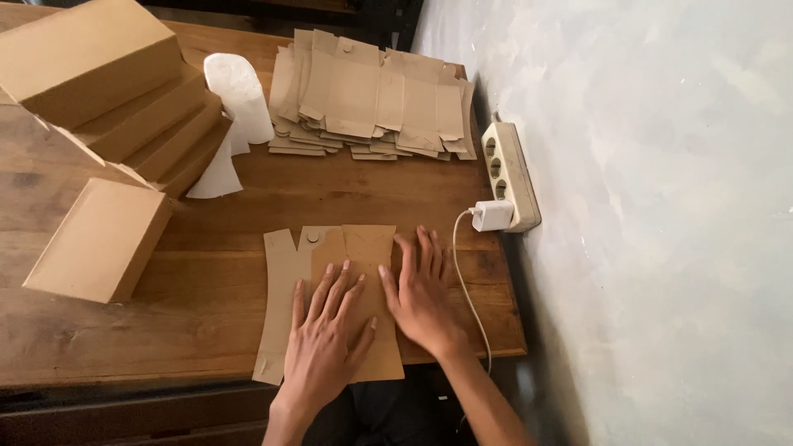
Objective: Assembling a small cardboard box from a flat template by folding along pre-scored lines and tucking in tabs.
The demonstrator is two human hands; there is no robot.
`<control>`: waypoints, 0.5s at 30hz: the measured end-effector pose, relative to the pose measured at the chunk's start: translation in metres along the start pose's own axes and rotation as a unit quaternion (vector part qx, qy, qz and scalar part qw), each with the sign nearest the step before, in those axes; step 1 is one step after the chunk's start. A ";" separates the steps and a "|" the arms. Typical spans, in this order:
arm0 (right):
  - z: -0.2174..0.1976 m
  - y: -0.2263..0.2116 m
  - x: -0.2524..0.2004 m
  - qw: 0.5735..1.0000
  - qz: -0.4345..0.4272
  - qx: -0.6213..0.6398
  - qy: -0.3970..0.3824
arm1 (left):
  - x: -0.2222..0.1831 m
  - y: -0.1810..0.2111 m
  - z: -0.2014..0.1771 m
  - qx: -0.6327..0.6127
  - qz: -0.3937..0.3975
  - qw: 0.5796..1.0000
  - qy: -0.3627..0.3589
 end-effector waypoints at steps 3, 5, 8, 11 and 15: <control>0.019 0.010 0.021 0.999 0.016 -0.002 0.031 | 0.000 0.001 -0.001 -0.002 -0.007 1.000 -0.004; 0.021 0.009 0.024 0.999 0.020 -0.018 0.040 | 0.000 0.001 0.000 0.003 -0.009 1.000 0.004; 0.016 0.006 0.016 0.999 0.020 -0.002 0.029 | -0.002 0.001 0.001 0.006 -0.017 1.000 0.006; 0.004 0.003 0.001 0.999 -0.005 0.032 0.024 | 0.001 -0.001 0.003 0.015 -0.021 1.000 0.011; -0.006 -0.004 -0.026 0.998 -0.020 0.049 0.032 | 0.002 0.000 0.001 0.016 -0.023 0.999 0.018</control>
Point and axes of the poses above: each hand's wrist, its own x-axis towards the middle knuckle, its own z-axis out of the palm, y = z × x, the point moved 4 cm from there along x, towards the middle knuckle, and after that the axes turned 14 degrees about -x, right-handed, at the moved point
